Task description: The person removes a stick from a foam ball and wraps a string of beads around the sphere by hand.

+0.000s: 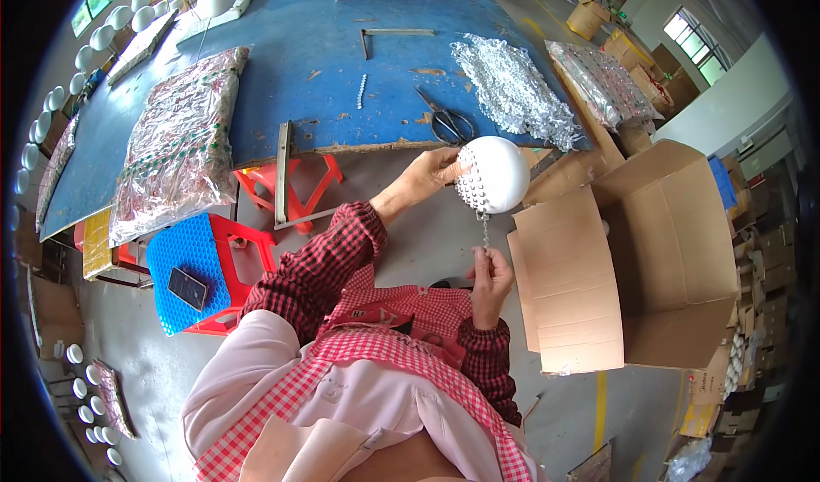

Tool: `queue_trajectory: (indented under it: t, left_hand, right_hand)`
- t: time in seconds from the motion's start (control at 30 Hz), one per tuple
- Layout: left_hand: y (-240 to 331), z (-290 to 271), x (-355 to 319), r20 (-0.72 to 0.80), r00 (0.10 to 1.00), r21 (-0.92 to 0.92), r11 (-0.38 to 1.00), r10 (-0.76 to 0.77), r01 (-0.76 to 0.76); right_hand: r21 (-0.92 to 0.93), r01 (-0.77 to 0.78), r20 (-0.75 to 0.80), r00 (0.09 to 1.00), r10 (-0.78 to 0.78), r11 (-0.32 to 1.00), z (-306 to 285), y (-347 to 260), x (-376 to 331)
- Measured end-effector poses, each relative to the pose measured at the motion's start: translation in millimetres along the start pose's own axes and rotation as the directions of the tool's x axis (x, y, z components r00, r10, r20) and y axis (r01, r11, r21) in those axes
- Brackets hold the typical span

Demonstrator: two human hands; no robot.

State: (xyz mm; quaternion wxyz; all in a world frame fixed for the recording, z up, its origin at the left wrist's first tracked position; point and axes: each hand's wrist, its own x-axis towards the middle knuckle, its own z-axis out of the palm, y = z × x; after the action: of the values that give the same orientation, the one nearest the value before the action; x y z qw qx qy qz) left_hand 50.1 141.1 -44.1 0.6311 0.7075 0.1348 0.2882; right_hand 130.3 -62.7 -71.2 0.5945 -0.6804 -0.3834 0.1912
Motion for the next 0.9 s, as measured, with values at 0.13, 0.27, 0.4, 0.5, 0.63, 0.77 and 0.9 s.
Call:
queue_trajectory:
  t: [0.13, 0.27, 0.4, 0.5, 0.63, 0.77, 0.9]
  left_hand:
    - [-11.4, 1.0, -1.1, -0.075, 0.993, -0.095, 0.992, -0.094, 0.086]
    - [-7.2, 12.4, -0.3, -0.189, 0.982, -0.171, 0.985, -0.006, -0.027]
    - [2.8, 7.3, -1.0, -0.112, 0.991, -0.077, 0.994, -0.080, 0.071]
    - [9.2, 8.2, -1.5, -0.018, 0.998, 0.140, 0.988, 0.061, -0.058]
    - [-7.2, 7.8, 1.7, -0.124, 0.992, 0.054, 0.998, -0.031, 0.038]
    - [-20.7, 12.3, 5.6, -0.324, 0.909, 0.400, 0.908, 0.263, -0.120]
    - [-4.4, 11.0, 5.3, -0.243, 0.964, 0.309, 0.951, 0.107, -0.027]
  right_hand:
    - [0.103, 0.087, -0.183, 0.981, -0.067, 0.991, 5.4, -13.7, 0.0]
    - [0.044, 0.116, -0.207, 0.973, -0.105, 0.992, 3.3, -8.7, 9.2]
    - [0.064, 0.087, -0.209, 0.975, -0.072, 0.994, -0.2, -1.0, 15.8]
    - [0.096, 0.012, -0.162, 0.987, 0.004, 0.995, 0.3, -1.4, 17.1]
    - [0.116, 0.032, -0.131, 0.991, -0.017, 0.993, 0.9, -4.5, 15.8]
    - [0.109, 0.042, -0.128, 0.991, -0.028, 0.993, -0.1, -3.9, 17.4]
    - [0.100, -0.026, -0.064, 0.997, 0.033, 0.995, -4.3, 16.7, 19.2]
